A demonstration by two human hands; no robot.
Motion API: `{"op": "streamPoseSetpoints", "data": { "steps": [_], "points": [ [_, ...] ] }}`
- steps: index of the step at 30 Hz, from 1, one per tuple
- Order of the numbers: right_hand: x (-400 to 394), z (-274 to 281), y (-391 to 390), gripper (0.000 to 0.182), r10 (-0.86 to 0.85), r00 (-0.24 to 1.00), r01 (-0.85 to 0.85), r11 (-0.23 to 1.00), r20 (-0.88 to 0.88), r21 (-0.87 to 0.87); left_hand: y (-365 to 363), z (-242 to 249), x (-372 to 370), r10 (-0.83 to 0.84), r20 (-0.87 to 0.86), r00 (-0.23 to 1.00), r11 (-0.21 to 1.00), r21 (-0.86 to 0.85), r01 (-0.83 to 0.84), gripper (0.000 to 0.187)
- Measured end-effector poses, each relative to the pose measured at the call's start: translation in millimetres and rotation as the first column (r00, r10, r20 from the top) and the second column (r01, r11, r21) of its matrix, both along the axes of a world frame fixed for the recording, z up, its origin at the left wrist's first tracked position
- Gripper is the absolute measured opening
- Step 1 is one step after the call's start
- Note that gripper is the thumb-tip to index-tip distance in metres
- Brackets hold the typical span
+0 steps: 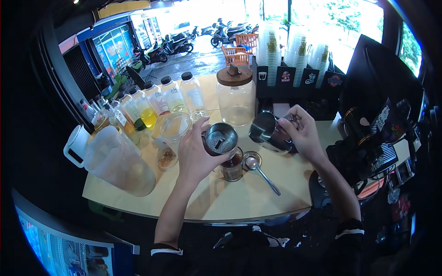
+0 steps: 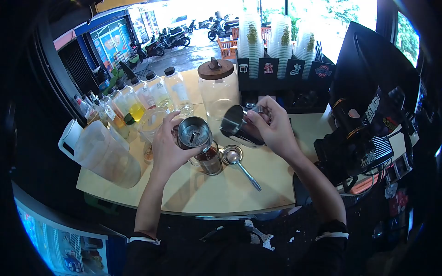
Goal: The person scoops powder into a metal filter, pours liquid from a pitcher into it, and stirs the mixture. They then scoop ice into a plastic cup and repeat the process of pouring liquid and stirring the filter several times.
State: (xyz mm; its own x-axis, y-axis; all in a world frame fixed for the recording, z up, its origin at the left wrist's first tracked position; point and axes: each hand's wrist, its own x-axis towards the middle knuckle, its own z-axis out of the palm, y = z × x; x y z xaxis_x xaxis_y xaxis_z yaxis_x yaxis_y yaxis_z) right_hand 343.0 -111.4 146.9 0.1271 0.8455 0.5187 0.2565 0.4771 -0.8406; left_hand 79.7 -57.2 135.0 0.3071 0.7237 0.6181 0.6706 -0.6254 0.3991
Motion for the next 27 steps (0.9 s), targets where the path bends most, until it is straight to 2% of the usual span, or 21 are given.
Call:
{"op": "streamPoseSetpoints", "data": {
  "steps": [2,4,8,12,15,22,24,27],
  "points": [
    [12.8,-21.3,0.9,0.021,-0.025,1.000,0.025,1.000,0.011,0.013,1.1,2.6,-0.6,-0.016,0.026,1.000,0.999,-0.049,0.017,0.093],
    [18.2,-38.2,-4.9,0.020,-0.078,0.996,0.078,0.997,-0.048,-0.020,1.9,5.7,-1.8,-0.029,0.052,0.998,0.995,-0.098,0.034,0.093],
    [22.4,-69.7,-16.2,0.019,-0.112,0.966,0.090,0.990,-0.231,-0.105,1.6,11.6,-3.0,-0.038,0.040,0.998,0.984,-0.175,0.045,0.094],
    [41.6,-114.3,-17.8,0.017,-0.120,0.931,0.066,0.984,-0.344,-0.165,3.2,14.8,-3.7,-0.065,-0.003,0.998,0.970,-0.233,0.063,0.094],
    [39.4,-125.5,-26.3,0.017,-0.157,0.900,0.094,0.981,-0.406,-0.170,1.4,18.5,-1.2,-0.069,-0.048,0.996,0.969,-0.241,0.056,0.093],
    [43.0,-153.0,-33.7,0.016,-0.205,0.884,0.170,0.978,-0.420,-0.121,11.3,19.4,2.0,-0.136,-0.095,0.986,0.950,-0.294,0.102,0.093],
    [43.8,-159.2,-33.9,0.015,-0.157,0.838,0.120,0.987,-0.522,-0.105,14.2,21.3,2.0,-0.165,-0.110,0.980,0.942,-0.313,0.124,0.094],
    [45.1,-167.4,-32.9,0.014,-0.122,0.801,0.100,0.992,-0.586,-0.071,16.7,25.6,-0.2,-0.214,-0.106,0.971,0.921,-0.353,0.164,0.095]
  ]
}}
